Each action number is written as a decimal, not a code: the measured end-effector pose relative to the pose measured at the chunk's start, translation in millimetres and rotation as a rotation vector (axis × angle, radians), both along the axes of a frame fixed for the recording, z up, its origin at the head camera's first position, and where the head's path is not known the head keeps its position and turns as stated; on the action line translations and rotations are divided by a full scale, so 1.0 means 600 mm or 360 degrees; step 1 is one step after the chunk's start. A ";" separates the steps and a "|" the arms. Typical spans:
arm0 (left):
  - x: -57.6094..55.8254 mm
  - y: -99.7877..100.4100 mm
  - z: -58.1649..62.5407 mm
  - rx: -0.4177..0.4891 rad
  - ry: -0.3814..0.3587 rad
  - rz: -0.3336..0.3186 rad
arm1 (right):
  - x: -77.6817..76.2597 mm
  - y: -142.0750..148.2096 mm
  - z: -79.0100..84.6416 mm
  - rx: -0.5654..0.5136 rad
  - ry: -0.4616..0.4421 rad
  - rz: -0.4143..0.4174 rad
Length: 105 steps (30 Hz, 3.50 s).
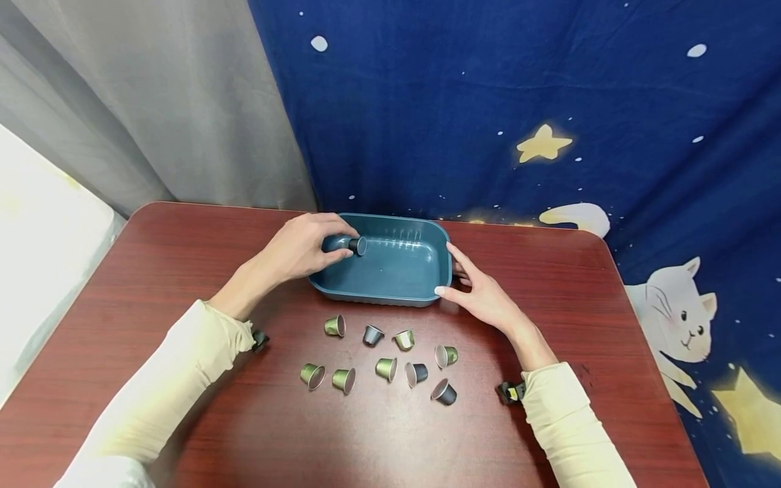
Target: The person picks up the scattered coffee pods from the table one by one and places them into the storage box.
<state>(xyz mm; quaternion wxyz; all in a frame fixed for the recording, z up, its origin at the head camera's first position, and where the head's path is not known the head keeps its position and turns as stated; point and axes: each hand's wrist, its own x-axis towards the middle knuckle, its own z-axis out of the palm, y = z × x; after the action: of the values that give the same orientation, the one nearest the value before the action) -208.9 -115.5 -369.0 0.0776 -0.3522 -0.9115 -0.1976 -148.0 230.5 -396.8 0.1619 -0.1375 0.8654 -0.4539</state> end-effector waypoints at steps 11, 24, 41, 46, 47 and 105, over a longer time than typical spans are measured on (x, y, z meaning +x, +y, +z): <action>0.019 -0.004 0.010 0.0023 0.0009 -0.0020 | -0.020 0.020 -0.053 -0.0005 0.0018 -0.0018; 0.051 -0.015 0.022 0.0023 -0.0044 -0.0070 | -0.016 0.020 -0.049 -0.0068 0.0016 0.0014; 0.082 -0.036 0.022 0.0051 -0.0002 -0.0047 | -0.013 0.020 -0.048 -0.0054 0.0000 -0.0002; 0.096 -0.043 0.022 0.0097 0.0011 -0.0081 | -0.011 0.019 -0.048 -0.0053 0.0018 0.0000; 0.099 -0.044 0.022 0.0104 0.0013 -0.0084 | -0.011 0.019 -0.049 -0.0053 0.0018 0.0000; 0.200 -0.045 0.069 -0.0210 0.0020 -0.0337 | -0.006 0.021 -0.060 -0.0060 -0.0020 -0.0007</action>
<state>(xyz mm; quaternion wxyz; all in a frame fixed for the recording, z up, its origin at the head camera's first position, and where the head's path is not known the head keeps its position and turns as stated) -88.7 -142.5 -327.6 0.0387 -0.4519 -0.8798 -0.1422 -151.9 243.4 -432.7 0.1639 -0.1358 0.8560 -0.4712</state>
